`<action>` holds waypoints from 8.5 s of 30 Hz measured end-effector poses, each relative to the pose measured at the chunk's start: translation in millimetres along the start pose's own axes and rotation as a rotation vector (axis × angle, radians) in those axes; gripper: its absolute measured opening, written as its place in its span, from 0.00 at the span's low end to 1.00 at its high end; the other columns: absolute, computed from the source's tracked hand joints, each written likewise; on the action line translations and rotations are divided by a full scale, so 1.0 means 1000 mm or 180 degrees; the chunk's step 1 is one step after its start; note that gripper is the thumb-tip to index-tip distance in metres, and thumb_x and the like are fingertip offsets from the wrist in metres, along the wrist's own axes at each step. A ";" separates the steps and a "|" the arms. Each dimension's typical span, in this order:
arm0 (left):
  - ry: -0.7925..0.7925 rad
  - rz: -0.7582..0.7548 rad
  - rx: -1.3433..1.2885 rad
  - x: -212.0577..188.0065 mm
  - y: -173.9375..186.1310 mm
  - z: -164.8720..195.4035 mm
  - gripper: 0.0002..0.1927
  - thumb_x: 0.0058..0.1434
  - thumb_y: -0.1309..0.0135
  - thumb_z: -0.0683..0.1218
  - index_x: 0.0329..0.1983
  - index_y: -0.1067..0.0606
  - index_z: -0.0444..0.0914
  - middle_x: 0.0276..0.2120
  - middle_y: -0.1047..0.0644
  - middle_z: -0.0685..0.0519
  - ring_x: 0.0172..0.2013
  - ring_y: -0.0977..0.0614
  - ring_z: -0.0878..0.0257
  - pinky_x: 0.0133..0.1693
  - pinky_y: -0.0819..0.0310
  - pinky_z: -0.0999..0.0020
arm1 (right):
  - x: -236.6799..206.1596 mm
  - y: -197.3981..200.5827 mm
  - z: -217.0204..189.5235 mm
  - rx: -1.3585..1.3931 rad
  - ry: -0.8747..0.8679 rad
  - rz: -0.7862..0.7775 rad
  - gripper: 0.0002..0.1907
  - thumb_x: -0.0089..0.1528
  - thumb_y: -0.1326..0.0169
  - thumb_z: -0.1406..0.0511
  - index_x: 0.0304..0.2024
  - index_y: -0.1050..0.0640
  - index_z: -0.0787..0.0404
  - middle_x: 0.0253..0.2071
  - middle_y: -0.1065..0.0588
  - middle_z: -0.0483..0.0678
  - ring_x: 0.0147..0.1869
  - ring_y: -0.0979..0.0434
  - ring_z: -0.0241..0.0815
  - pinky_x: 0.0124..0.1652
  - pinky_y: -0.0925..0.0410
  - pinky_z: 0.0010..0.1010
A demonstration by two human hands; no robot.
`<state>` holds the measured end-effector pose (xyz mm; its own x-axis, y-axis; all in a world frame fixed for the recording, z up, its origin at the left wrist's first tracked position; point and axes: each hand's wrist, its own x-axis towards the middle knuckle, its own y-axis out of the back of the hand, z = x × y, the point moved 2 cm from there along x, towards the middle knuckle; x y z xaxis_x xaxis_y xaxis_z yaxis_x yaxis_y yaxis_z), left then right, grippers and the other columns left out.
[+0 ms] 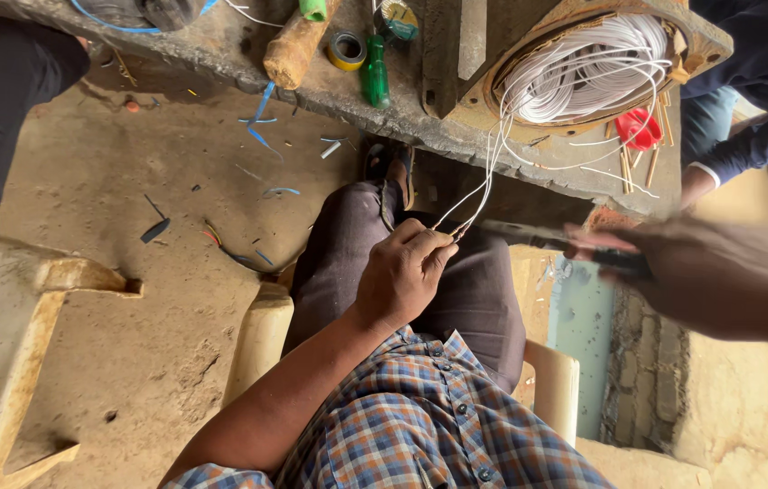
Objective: The person sits on a chair and strips insulation from the ends of white electrical wires using pliers, then twists the exposed wire ends together. They take an electrical tape roll and wrap tape around the joined wires to insulate the connection.
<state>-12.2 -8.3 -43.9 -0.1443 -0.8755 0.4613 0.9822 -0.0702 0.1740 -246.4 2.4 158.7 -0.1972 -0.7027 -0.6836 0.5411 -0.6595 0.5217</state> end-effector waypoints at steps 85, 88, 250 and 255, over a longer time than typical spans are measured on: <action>0.0043 -0.0004 -0.0460 0.028 0.047 -0.047 0.06 0.64 0.39 0.41 0.38 0.24 0.34 0.36 0.25 0.50 0.34 0.19 0.54 0.36 0.22 0.63 | 0.046 0.201 -0.099 -0.3082 0.1791 0.2593 0.36 0.57 0.44 0.59 0.70 0.32 0.43 0.57 0.26 0.48 0.71 0.32 0.49 0.70 0.43 0.45; -0.0003 -0.0091 -0.0402 0.028 0.049 -0.047 0.06 0.66 0.40 0.41 0.39 0.25 0.34 0.37 0.25 0.50 0.37 0.19 0.54 0.38 0.22 0.63 | 0.054 0.218 -0.118 -0.3352 0.2099 0.2707 0.36 0.55 0.44 0.58 0.68 0.33 0.42 0.54 0.26 0.42 0.71 0.33 0.42 0.72 0.49 0.49; 0.1617 -0.1299 -0.1549 0.014 -0.104 -0.071 0.10 0.70 0.45 0.46 0.41 0.20 0.34 0.31 0.18 0.55 0.32 0.17 0.70 0.35 0.22 0.73 | 0.029 -0.234 -0.117 0.3280 0.0256 0.1290 0.28 0.61 0.46 0.49 0.61 0.26 0.50 0.58 0.26 0.53 0.59 0.24 0.56 0.53 0.29 0.43; 0.0981 -0.0366 -0.0250 0.001 -0.085 -0.051 0.08 0.71 0.48 0.44 0.44 0.23 0.35 0.31 0.18 0.49 0.31 0.15 0.61 0.36 0.20 0.68 | 0.009 -0.126 -0.123 0.5016 0.3924 0.1338 0.39 0.72 0.59 0.39 0.58 0.24 0.69 0.55 0.23 0.59 0.59 0.23 0.53 0.58 0.30 0.42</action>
<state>-89.9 -27.9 -102.4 -0.2235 -0.9622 0.1556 0.9696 -0.2031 0.1365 -216.3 112.3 24.2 0.6346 -0.7727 0.0128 -0.7660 -0.6268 0.1428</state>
